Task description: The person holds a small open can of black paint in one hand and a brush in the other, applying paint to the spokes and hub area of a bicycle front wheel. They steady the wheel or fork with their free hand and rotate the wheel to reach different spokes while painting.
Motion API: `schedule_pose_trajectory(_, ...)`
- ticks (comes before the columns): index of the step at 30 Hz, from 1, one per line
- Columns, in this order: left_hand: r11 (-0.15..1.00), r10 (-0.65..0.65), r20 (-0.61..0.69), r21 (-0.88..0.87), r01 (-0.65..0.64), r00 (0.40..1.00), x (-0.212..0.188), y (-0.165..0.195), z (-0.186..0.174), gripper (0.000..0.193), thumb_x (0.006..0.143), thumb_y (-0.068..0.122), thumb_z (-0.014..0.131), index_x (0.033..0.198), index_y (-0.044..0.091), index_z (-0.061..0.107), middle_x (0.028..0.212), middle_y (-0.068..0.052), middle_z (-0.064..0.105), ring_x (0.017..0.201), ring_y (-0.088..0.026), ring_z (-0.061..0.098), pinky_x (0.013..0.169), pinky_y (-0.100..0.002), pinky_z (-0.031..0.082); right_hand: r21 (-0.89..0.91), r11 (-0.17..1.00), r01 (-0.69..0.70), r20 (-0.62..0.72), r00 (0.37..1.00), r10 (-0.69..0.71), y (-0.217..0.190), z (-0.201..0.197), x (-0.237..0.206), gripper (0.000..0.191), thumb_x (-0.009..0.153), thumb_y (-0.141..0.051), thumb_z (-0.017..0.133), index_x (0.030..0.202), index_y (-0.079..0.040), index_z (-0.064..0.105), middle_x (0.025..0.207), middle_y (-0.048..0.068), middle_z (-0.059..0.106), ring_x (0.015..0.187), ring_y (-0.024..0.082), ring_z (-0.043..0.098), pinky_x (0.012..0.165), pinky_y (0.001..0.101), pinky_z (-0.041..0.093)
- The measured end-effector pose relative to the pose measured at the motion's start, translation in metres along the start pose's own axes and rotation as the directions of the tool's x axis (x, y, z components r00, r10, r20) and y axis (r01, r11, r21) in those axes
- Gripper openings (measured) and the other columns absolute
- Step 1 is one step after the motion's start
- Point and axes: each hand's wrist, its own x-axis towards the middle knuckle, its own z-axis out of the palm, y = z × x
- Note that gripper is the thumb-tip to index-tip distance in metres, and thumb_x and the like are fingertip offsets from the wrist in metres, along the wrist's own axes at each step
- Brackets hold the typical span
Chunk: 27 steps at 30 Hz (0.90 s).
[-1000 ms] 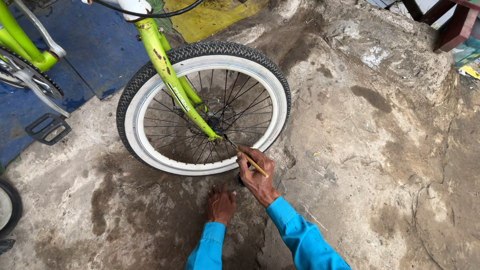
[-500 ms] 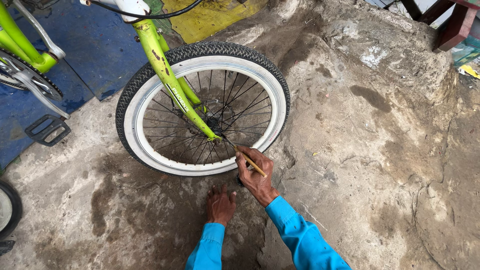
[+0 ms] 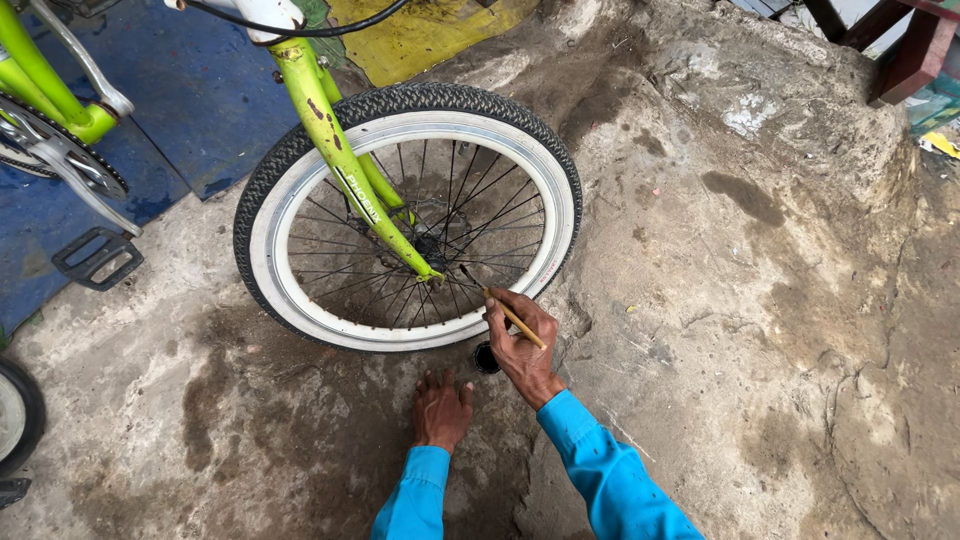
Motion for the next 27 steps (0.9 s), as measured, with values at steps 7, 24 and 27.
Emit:
schedule_pose_trajectory(7,1.0,0.008,-0.02,0.006,-0.008,1.0,0.001,0.001,0.001,0.063,0.105,0.051,0.045,0.154,0.011,0.041,0.159,-0.03,0.033,0.145,-0.052,0.034,0.121,-0.057,0.03,-0.034,0.998,-0.062,-0.001,0.998,0.062,0.01,-0.002,0.002,0.022,0.097,-0.013,0.072,0.112,0.002,0.077,0.088,0.014,0.08,0.076,0.018,0.08,0.064,0.0292,0.064)
schedule_pose_trajectory(24,1.0,0.006,-0.036,-0.016,-0.007,0.999,-0.001,0.001,0.003,0.065,0.103,0.054,0.046,0.154,0.013,0.042,0.16,-0.03,0.032,0.145,-0.053,0.034,0.121,-0.057,0.03,0.041,0.991,-0.13,-0.027,0.991,0.131,0.039,-0.016,0.002,0.026,0.099,-0.016,0.069,0.116,0.003,0.074,0.093,0.013,0.08,0.081,0.018,0.08,0.066,0.0296,0.065)
schedule_pose_trajectory(27,1.0,0.01,-0.038,-0.01,-0.011,0.999,0.0,0.0,0.003,0.065,0.103,0.054,0.046,0.154,0.013,0.043,0.16,-0.03,0.033,0.145,-0.052,0.035,0.121,-0.056,0.03,0.086,0.975,-0.204,-0.074,0.975,0.211,0.045,-0.021,0.002,0.025,0.099,-0.016,0.068,0.114,0.004,0.074,0.093,0.013,0.08,0.079,0.019,0.08,0.068,0.0301,0.065)
